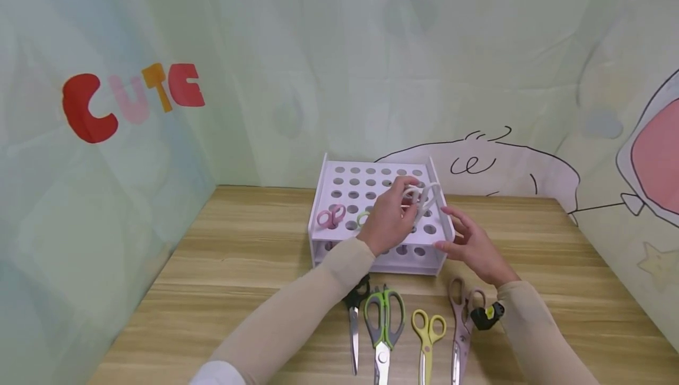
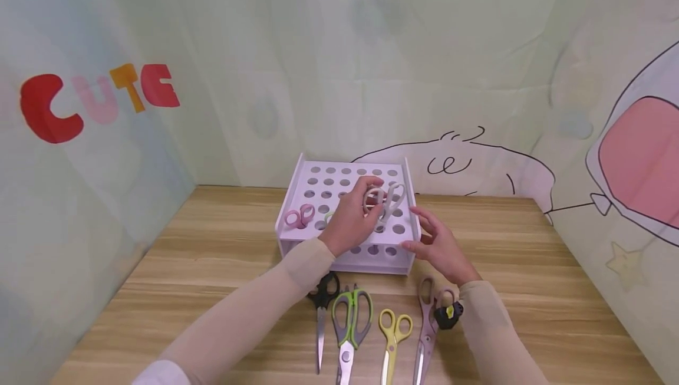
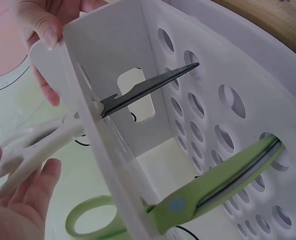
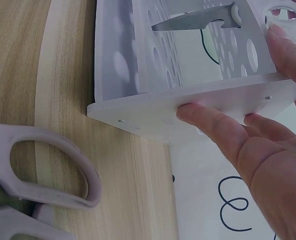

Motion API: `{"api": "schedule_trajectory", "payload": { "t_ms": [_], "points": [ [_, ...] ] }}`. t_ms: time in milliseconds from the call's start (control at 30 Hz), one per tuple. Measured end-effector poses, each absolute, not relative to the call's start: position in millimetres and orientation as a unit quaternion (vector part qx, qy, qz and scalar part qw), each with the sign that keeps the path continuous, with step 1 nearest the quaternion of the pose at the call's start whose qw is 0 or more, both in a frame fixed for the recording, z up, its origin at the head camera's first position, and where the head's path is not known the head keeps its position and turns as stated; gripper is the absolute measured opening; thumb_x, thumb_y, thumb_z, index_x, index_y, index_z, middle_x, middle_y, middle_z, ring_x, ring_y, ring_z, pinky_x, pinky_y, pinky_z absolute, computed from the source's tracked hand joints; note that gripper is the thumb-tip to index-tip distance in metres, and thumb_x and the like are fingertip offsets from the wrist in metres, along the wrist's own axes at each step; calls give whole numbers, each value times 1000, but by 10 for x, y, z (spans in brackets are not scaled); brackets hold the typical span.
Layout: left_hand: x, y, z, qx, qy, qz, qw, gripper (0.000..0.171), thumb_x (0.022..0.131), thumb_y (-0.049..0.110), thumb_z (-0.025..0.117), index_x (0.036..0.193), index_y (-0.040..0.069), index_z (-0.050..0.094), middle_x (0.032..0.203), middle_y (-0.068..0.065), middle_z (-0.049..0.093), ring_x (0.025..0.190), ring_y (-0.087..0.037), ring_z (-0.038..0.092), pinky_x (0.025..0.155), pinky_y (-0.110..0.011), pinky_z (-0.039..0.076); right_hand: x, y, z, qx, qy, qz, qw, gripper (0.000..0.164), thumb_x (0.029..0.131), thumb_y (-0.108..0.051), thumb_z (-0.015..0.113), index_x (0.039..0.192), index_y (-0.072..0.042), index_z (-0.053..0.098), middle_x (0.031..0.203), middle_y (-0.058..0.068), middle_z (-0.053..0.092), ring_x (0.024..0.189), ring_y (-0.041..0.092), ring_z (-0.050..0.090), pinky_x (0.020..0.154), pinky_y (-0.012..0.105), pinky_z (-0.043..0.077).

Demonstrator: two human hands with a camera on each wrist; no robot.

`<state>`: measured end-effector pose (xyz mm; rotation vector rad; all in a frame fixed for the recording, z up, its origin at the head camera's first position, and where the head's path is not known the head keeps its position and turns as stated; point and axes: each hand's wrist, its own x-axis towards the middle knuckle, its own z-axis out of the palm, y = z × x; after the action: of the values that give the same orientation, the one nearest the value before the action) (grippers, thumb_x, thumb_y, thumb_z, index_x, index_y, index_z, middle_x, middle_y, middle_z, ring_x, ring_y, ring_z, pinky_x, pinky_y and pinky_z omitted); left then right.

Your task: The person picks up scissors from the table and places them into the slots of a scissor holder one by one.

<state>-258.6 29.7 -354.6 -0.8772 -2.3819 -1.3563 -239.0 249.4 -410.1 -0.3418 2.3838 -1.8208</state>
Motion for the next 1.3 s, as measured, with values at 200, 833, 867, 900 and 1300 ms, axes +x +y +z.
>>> {"api": "schedule_trajectory", "payload": {
  "t_ms": [200, 833, 867, 900, 1300],
  "points": [
    [-2563, 224, -3514, -326, -816, -444, 174, 49, 92, 4, 67, 134, 6, 44, 121, -11, 64, 114, -18, 61, 99, -25, 46, -2404, 2490, -4108, -115, 786, -605, 60, 81, 92, -5, 70, 157, -17, 24, 160, 25, 17, 136, 51, 34, 91, 47, 52],
    [-2357, -373, -3545, -299, -764, -520, 238, 33, 84, -6, 67, 115, -5, 58, 113, -15, 61, 105, -29, 61, 91, -34, 54, -2385, 2537, -4037, -130, 787, -600, 58, 83, 91, -4, 70, 157, -14, 21, 160, 26, 15, 136, 52, 32, 91, 44, 53],
    [-2345, -399, -3557, -289, -766, -520, 242, 30, 84, -6, 68, 113, -4, 60, 110, -15, 62, 103, -28, 62, 88, -33, 55, -2383, 2537, -4041, -130, 785, -602, 60, 83, 91, -4, 70, 157, -14, 21, 160, 26, 15, 136, 52, 32, 91, 44, 52],
    [-2332, -423, -3570, -280, -767, -522, 247, 28, 84, -6, 68, 110, -4, 61, 107, -14, 63, 99, -28, 64, 84, -31, 57, -2380, 2539, -4043, -130, 785, -602, 61, 83, 91, -4, 70, 157, -14, 21, 160, 26, 14, 136, 52, 32, 91, 44, 52],
    [-2154, -686, -3870, -169, -802, -504, 273, 16, 83, -1, 75, 93, -1, 63, 87, -10, 64, 74, -17, 63, 63, -25, 57, -2332, 2556, -4040, -125, 787, -601, 68, 84, 91, -5, 70, 158, -16, 20, 161, 25, 13, 136, 52, 32, 90, 43, 53]
  ]
}}
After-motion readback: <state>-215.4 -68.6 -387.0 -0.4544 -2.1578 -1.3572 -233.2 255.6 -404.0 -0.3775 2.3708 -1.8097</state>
